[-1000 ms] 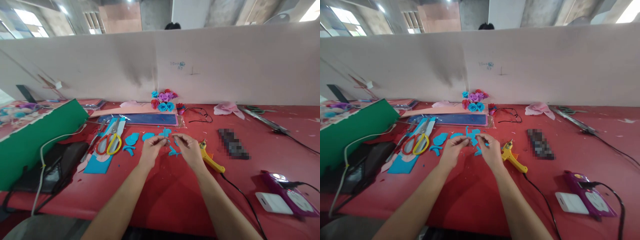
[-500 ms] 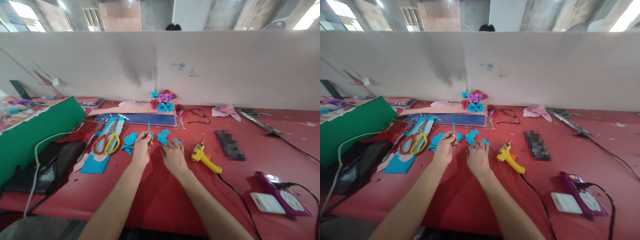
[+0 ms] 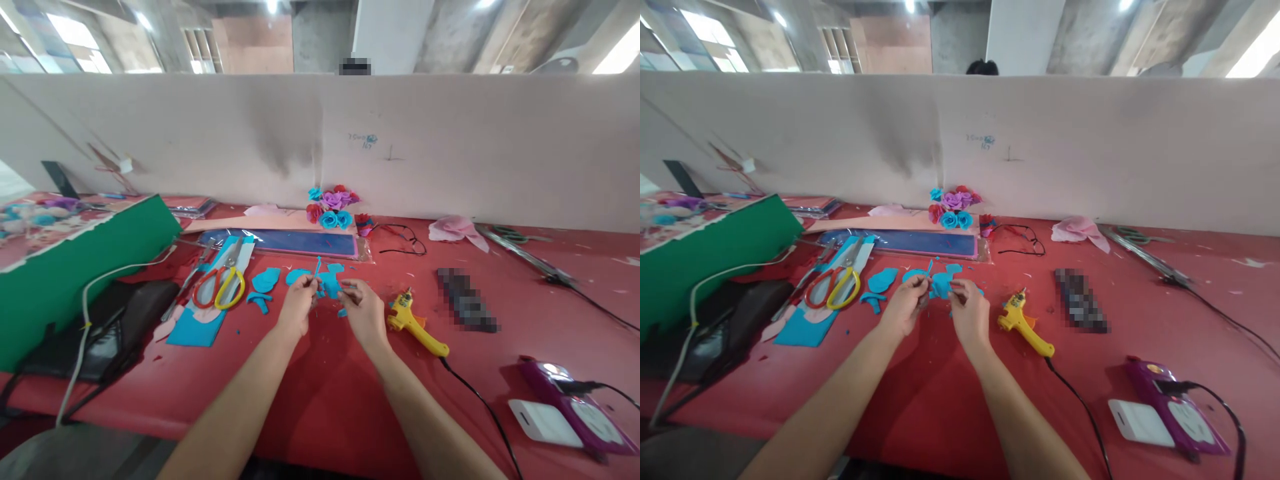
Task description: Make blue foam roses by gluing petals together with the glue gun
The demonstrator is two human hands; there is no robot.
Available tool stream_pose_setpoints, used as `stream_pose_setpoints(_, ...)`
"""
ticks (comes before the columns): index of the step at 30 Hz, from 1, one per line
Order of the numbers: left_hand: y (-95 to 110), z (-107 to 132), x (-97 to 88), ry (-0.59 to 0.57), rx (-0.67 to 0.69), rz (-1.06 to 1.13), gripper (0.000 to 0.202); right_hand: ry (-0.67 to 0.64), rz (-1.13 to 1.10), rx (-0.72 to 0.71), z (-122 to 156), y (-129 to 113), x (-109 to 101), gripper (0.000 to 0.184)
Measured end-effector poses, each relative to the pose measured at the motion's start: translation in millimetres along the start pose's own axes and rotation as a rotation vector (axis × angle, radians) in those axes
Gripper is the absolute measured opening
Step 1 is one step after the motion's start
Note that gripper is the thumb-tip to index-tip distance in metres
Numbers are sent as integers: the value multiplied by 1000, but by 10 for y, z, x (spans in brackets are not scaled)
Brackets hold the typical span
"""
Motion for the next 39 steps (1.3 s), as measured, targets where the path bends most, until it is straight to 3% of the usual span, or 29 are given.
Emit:
stream_pose_setpoints(3, -36, 31, 15, 42, -12, -98, 20, 12, -189, 112, -3, 117, 13, 33)
stream_pose_setpoints(8, 36, 50, 68, 3, 78, -166, 18, 26, -277, 205, 18, 110, 19, 33)
stream_pose_setpoints(18, 108, 29, 37, 9, 84, -200, 4, -63, -316, 239, 23, 108, 108, 19)
stream_pose_setpoints(39, 75, -50, -87, 65, 45, -237, 18, 3, -288, 228, -7, 98, 9, 22)
Point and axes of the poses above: each hand's wrist, its own z-axis away from the middle knuckle, its own x-axis out of the palm, y = z × x, the point moved 9 cm from there along -z, towards the middle knuckle, and after that the axes turned 3 degrees about -x, right-handed, at the moved point
